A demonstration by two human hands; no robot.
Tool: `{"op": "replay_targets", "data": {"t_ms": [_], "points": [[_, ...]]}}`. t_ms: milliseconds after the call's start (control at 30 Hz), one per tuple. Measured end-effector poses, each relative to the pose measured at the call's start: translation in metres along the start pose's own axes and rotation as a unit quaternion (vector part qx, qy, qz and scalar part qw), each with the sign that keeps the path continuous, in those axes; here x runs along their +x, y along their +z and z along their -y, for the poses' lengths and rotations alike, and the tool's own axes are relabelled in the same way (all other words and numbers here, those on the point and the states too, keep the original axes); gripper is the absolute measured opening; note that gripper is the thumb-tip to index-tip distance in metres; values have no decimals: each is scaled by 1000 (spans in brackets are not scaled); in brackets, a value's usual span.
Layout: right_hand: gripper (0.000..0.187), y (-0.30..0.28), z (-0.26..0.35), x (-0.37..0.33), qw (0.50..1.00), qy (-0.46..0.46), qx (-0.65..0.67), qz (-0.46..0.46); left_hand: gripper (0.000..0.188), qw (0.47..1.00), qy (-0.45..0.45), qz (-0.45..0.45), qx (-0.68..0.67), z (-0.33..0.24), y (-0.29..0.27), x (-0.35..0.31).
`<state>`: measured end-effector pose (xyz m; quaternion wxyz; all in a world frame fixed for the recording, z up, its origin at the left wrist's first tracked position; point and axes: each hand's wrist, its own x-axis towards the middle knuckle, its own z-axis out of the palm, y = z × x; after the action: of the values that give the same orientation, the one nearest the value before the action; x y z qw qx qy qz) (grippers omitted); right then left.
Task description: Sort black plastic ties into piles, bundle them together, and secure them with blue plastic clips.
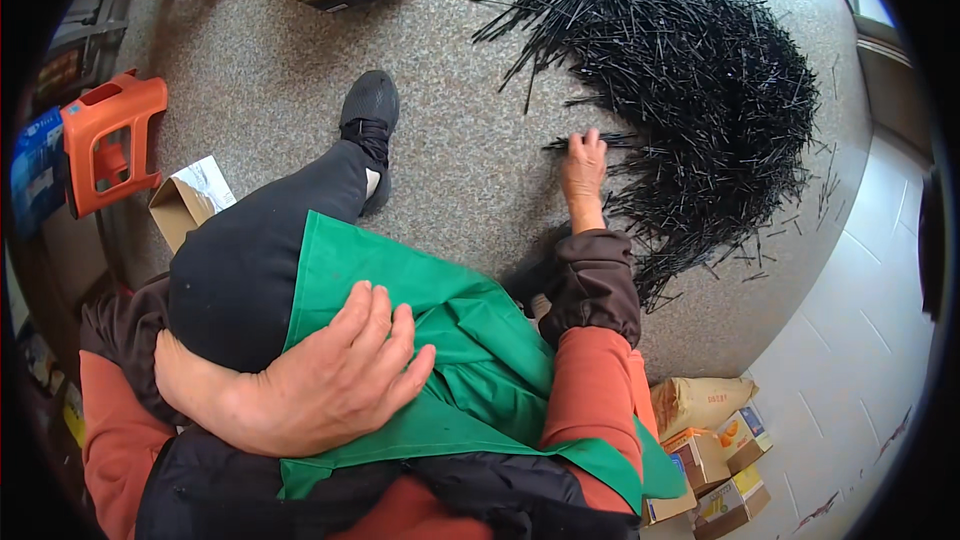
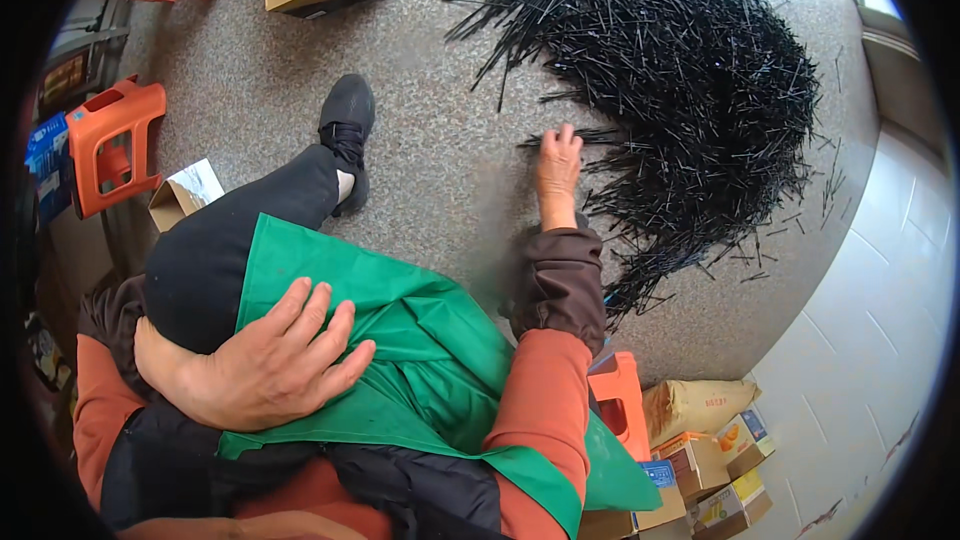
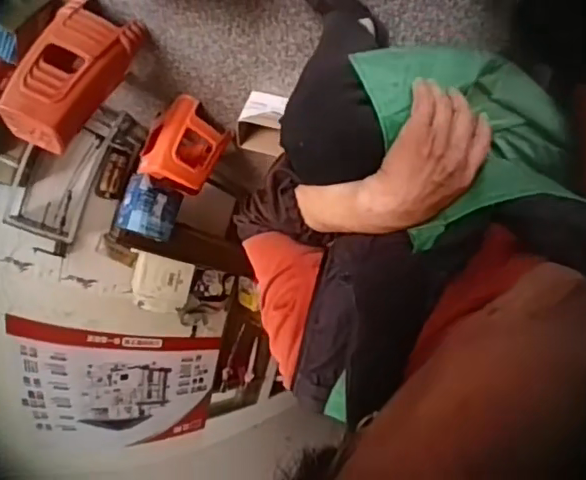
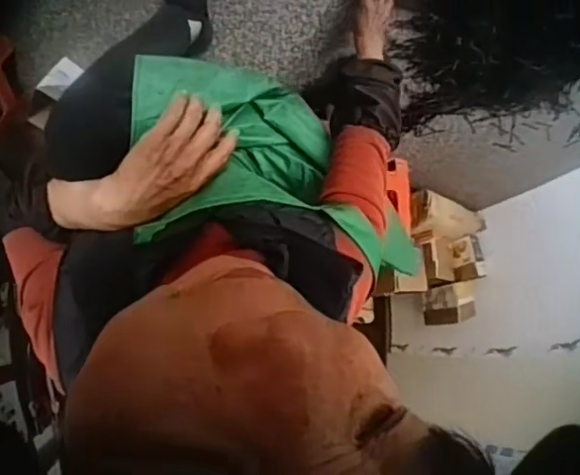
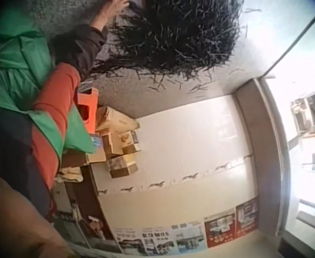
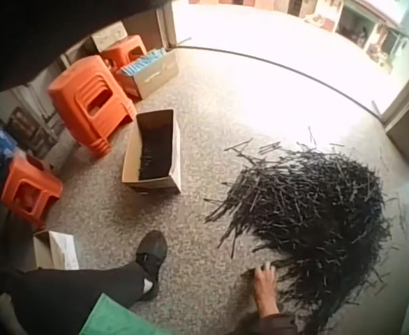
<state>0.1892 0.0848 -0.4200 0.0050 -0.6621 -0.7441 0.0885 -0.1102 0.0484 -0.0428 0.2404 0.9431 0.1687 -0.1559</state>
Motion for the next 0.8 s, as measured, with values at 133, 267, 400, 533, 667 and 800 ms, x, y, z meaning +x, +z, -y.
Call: {"op": "replay_targets", "data": {"t_ms": [133,267,400,533,667,800], "points": [[5,9,84,-15,990,-97,104,-27,39,1000,10,9,-2,0,0,-1],[19,1,127,-29,982,-108,150,-45,40,1000,21,-3,-1,-2,6,-5],[26,-5,124,-48,972,-110,199,-62,36,1000,9,-15,15,-4,4,-10],[29,-14,113,-68,977,-17,207,-58,36,1000,16,-14,12,-4,4,-15],[36,-9,113,-88,979,-105,176,-22,41,998,53,-14,13,-7,8,-16],[39,-8,124,-108,971,-114,209,25,36,999,42,-21,10,-11,11,-15]]}}
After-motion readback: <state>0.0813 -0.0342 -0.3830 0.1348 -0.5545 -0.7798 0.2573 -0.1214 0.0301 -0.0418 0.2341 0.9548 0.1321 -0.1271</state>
